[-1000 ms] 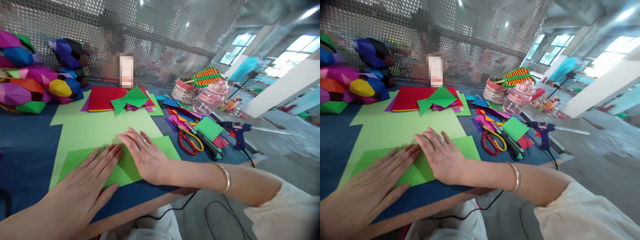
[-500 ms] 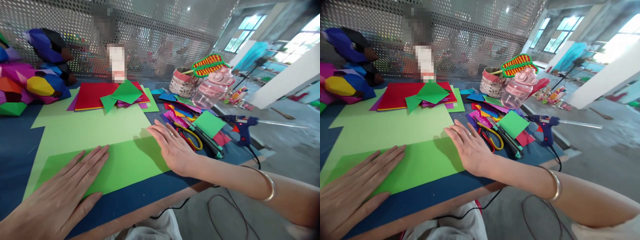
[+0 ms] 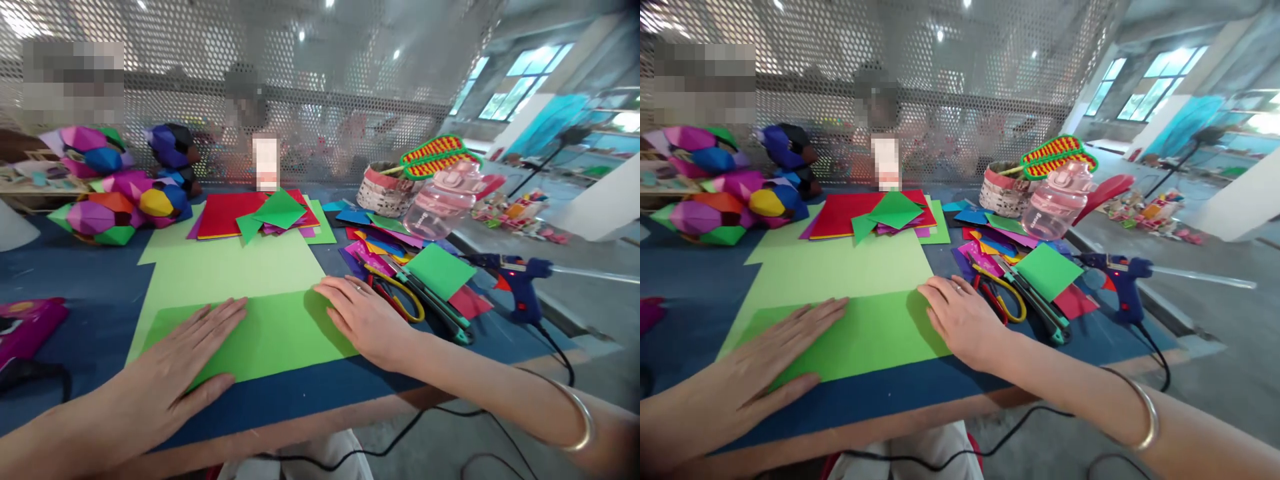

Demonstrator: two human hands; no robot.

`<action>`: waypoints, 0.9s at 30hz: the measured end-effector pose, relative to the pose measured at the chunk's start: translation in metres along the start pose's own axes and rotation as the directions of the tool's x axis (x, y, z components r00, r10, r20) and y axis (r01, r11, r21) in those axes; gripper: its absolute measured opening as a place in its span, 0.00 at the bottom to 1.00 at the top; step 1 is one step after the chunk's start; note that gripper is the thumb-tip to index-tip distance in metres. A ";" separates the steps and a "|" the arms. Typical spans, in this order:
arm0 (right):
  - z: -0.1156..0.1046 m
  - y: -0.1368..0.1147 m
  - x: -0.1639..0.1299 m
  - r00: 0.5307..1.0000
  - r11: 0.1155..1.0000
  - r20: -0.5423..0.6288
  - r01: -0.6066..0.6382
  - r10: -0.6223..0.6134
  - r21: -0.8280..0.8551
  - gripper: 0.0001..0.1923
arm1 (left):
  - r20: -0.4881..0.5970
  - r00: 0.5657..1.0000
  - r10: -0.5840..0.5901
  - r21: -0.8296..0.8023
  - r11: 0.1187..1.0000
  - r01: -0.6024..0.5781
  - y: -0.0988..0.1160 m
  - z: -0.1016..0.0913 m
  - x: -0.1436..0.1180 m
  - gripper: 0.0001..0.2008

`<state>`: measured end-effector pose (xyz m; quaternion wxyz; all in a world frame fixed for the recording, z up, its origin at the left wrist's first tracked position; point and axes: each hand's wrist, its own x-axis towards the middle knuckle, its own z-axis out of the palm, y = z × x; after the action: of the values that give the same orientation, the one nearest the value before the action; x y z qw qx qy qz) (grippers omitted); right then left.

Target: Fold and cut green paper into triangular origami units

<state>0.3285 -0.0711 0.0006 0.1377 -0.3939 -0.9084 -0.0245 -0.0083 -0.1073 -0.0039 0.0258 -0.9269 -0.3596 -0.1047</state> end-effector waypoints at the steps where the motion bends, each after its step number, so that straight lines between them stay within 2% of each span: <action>1: -0.001 -0.001 0.001 1.000 1.000 -0.005 -0.004 0.004 -0.001 0.18 | 0.012 1.000 -0.024 -0.017 1.000 0.024 -0.002 -0.001 0.001 0.37; 6: -0.006 -0.002 0.006 1.000 1.000 0.014 -0.001 0.001 -0.011 0.20 | 0.082 0.986 -0.148 -0.100 0.983 0.155 -0.011 -0.001 0.008 0.44; 11: -0.013 0.002 0.008 0.998 0.999 0.060 0.018 -0.020 0.028 0.28 | 0.171 0.949 -0.266 -0.157 0.943 0.293 -0.014 -0.002 0.021 0.51; 16: -0.019 0.004 0.012 0.993 0.998 0.114 -0.008 0.002 0.057 0.33 | 0.205 0.942 -0.264 -0.252 0.916 0.312 -0.010 -0.008 0.029 0.55; 22: -0.030 0.000 0.026 0.978 0.983 0.173 -0.140 0.119 0.118 0.37 | 0.166 0.950 -0.265 -0.260 0.918 0.301 -0.009 -0.014 0.035 0.53; 24: -0.030 0.000 0.029 0.978 0.980 0.165 -0.148 0.125 0.134 0.32 | 0.200 0.936 -0.289 -0.244 0.911 0.334 -0.010 -0.016 0.035 0.53; 27: -0.028 -0.002 0.030 0.984 0.975 0.156 -0.114 0.085 0.188 0.15 | 0.197 0.930 -0.311 -0.228 0.908 0.352 -0.015 -0.016 0.032 0.53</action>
<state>0.3145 -0.0554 0.0355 0.1094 -0.4244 -0.8931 0.1013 0.0018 -0.0768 0.0179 -0.1421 -0.8527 -0.4962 -0.0808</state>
